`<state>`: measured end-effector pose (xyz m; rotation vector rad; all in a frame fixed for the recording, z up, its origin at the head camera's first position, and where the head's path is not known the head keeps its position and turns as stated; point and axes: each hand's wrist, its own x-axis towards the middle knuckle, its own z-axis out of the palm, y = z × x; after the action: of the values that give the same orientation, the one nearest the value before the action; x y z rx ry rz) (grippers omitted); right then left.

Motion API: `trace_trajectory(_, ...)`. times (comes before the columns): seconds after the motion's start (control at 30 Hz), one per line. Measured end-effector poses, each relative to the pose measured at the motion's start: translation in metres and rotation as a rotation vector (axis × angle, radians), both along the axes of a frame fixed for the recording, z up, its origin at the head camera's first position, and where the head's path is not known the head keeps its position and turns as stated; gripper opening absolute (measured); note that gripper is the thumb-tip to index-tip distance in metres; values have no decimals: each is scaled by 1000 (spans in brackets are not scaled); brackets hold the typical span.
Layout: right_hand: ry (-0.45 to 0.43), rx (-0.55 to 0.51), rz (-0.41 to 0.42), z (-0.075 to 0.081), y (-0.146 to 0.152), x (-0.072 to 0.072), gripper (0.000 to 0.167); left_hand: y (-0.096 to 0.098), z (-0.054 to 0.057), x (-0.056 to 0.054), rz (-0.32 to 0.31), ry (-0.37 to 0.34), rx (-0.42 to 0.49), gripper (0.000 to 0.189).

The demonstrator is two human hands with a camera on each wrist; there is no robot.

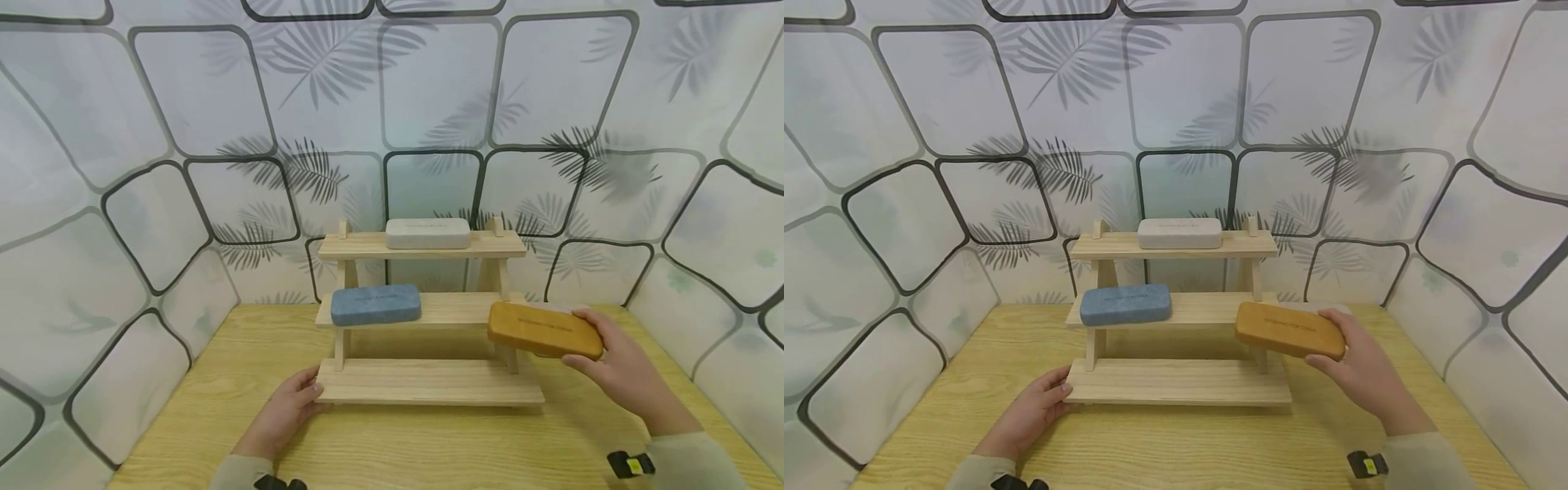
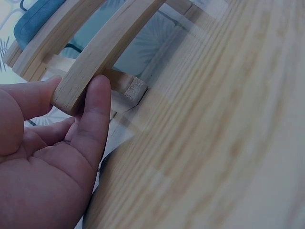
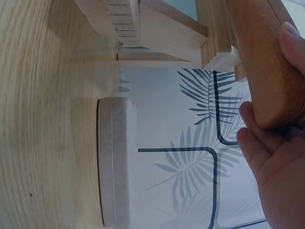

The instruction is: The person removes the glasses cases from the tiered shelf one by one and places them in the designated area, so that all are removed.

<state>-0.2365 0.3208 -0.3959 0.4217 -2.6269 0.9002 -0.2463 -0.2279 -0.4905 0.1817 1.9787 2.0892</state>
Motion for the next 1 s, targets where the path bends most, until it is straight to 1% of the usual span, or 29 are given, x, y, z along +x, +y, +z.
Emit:
trace_trajectory(0.27, 0, 23, -16, -4, 9, 3, 84, 2, 0, 0, 22, -3, -3, 59)
trace_trajectory(0.47, -17, 35, -30, -6, 15, 6, 83, 4, -1, -1, 48, 5, -7, 57)
trace_trajectory(0.67, -43, 40, -36, -8, 22, 9, 83, 3, 0, 0, 43, 3, -11, 58)
trace_trajectory(0.9, -17, 30, -16, -10, 29, 12, 80, 3, 1, 1, 39, -1, -15, 58)
trace_trajectory(1.0, -26, 30, -16, -10, 31, 13, 81, 3, 1, 1, 42, -1, -16, 58)
